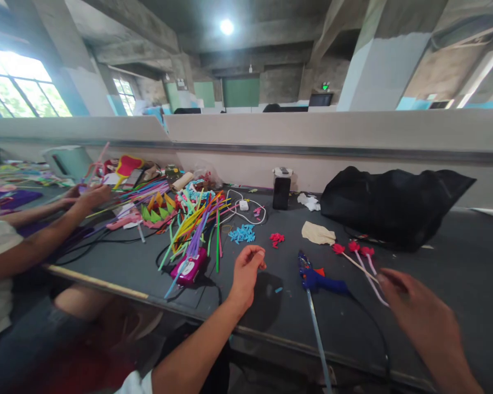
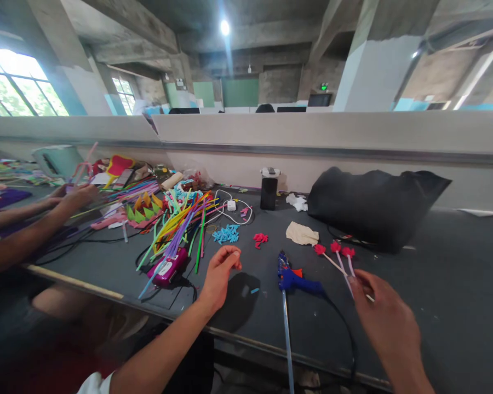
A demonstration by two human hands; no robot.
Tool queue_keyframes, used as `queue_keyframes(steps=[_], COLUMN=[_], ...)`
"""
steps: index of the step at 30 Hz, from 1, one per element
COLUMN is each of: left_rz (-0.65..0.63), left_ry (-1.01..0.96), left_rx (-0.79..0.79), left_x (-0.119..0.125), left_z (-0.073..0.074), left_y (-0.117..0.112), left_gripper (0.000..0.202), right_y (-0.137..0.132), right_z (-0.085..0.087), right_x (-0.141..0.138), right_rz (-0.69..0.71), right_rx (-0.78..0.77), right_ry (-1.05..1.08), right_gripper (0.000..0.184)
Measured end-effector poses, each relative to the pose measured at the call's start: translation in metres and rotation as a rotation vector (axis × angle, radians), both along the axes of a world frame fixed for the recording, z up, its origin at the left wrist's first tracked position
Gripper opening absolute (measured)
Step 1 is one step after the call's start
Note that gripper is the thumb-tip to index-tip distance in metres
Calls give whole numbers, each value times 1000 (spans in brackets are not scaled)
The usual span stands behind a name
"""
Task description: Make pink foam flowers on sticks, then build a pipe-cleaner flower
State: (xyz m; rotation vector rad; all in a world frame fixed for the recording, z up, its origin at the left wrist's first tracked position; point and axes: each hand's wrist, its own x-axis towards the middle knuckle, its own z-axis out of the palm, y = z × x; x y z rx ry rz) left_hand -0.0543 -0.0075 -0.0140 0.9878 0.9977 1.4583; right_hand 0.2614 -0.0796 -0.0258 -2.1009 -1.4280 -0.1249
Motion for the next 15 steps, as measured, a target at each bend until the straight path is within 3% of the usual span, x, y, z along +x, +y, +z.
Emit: queue_keyframes(steps=[2,5,9,11,12,15], left_rz=[18,-10,-149,-224,-246,-281], left_ry=[-22,9,98,158,169,133], left_rx=[-5,-23,-38,-33,-11,19], left_x=[-3,-3,5,10,12,11], left_z=[-1,-3,-8,-13,-16,-28], left_y=[2,1,-5,-9,-12,-24], left_gripper=[18,20,20,18,16,12], right_y=[0,-7,-24,-29,-29,-23], right_z=[4,11,20,17,13,0], right_x=[-27,-88,-182,-216,-227,-238], right_rz=[107,299,921,1110,1164,1153], right_rx=[27,187,430,508,501,449], right_ry=[81,90,-245,-363,-402,-414], right_gripper=[45,41,38,43,45,43])
